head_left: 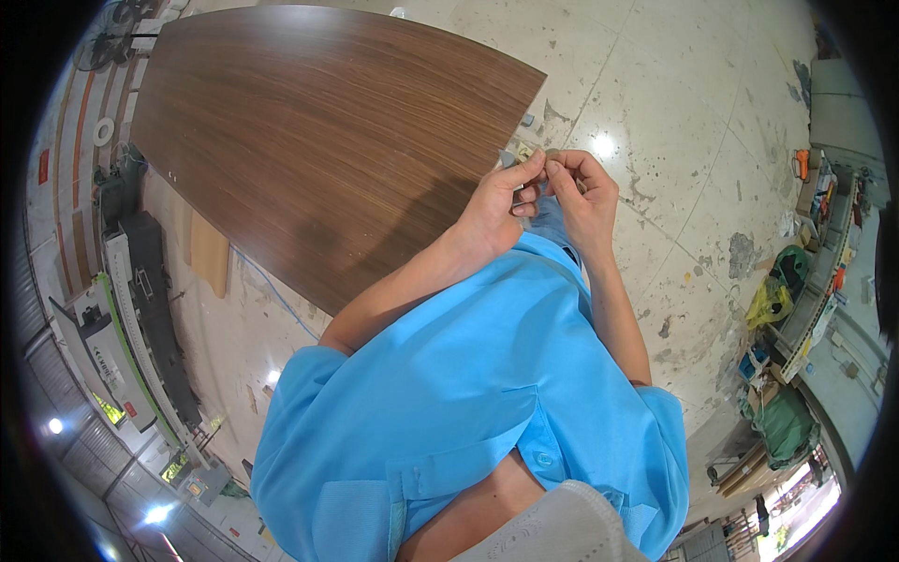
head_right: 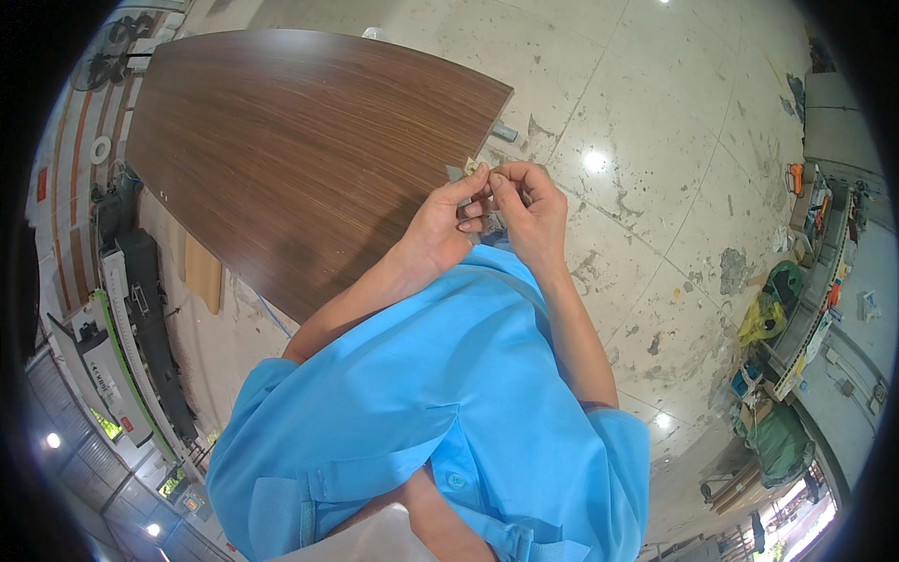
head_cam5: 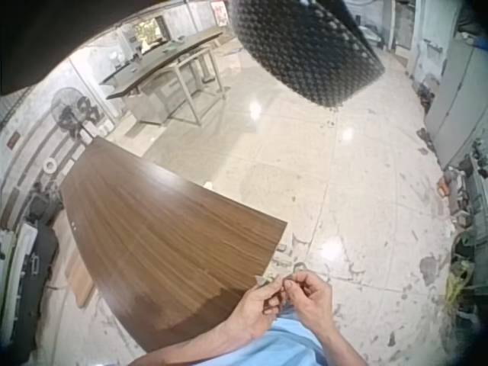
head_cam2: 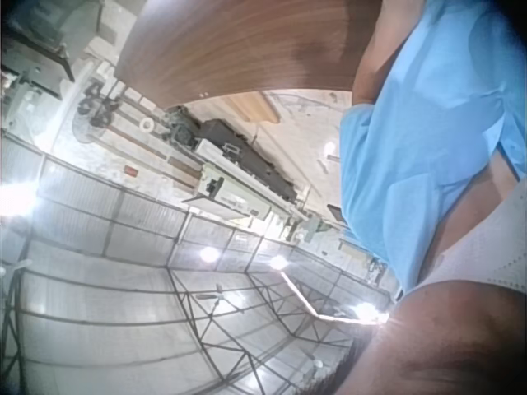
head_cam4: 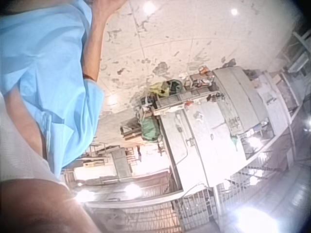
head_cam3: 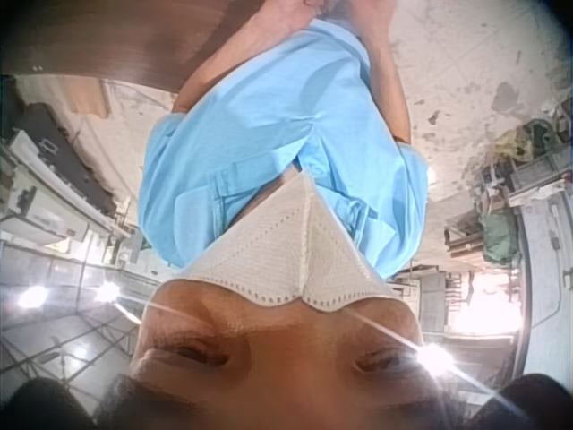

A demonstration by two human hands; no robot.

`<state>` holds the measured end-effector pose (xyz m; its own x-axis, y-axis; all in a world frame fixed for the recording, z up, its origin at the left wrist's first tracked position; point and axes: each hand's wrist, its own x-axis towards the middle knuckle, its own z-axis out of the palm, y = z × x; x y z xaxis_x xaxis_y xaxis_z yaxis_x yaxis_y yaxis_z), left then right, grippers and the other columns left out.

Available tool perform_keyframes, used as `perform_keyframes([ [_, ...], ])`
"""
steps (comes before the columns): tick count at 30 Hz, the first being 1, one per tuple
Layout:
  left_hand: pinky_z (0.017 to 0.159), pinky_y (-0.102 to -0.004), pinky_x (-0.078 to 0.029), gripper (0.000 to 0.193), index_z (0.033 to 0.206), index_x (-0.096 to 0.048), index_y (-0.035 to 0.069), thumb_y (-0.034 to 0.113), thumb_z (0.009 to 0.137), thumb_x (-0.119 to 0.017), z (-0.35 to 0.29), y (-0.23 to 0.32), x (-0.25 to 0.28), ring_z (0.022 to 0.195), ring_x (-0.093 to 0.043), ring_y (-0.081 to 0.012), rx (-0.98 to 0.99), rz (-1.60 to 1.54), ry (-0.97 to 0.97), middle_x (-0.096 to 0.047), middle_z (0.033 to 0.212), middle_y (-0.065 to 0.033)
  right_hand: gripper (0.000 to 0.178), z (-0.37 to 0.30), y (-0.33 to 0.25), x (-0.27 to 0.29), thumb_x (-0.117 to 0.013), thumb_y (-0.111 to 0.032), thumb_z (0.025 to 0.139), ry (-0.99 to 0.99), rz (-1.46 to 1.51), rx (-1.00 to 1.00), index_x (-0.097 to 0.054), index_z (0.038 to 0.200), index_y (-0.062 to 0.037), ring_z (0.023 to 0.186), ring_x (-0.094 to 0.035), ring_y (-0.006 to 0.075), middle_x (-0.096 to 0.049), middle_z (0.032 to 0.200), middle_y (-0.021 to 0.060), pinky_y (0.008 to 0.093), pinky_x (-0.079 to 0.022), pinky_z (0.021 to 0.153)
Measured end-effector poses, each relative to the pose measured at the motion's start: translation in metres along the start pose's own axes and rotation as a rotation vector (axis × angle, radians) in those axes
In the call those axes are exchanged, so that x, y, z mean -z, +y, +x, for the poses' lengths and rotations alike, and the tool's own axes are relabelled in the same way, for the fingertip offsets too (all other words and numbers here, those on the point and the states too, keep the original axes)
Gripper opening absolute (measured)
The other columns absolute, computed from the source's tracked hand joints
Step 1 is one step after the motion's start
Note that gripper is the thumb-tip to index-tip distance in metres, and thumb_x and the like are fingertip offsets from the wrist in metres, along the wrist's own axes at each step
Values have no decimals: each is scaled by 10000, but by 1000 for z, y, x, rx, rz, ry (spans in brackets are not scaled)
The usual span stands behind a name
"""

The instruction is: The person cuts a label from a sheet using scissors, then peels the backing and applies the label to the edge of a wooden tabletop. The person handles the label and scissors directly.

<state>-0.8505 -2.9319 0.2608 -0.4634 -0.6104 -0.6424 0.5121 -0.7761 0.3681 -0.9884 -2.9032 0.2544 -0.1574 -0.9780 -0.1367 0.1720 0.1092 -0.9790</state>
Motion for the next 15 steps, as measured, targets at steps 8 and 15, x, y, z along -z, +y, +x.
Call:
perform_keyframes([
  [8, 555, -187, -293, 215, 888, -621, 140, 332, 978, -656, 0, 0, -4, 663, -389, -22, 96, -92, -15, -521, 799, 82, 108, 0, -3, 2, -607, -69, 981, 8, -37, -18, -636, 1006, 33, 770, -608, 85, -679, 879, 53, 240, -510, 689],
  [15, 554, -186, -298, 222, 883, -607, 144, 338, 963, -680, 2, 0, -4, 676, -405, -18, 94, -115, -42, -524, 812, 76, 98, 1, -7, 2, -601, -61, 982, 8, -79, 15, -631, 998, 31, 754, -624, 78, -681, 851, 48, 235, -523, 670],
])
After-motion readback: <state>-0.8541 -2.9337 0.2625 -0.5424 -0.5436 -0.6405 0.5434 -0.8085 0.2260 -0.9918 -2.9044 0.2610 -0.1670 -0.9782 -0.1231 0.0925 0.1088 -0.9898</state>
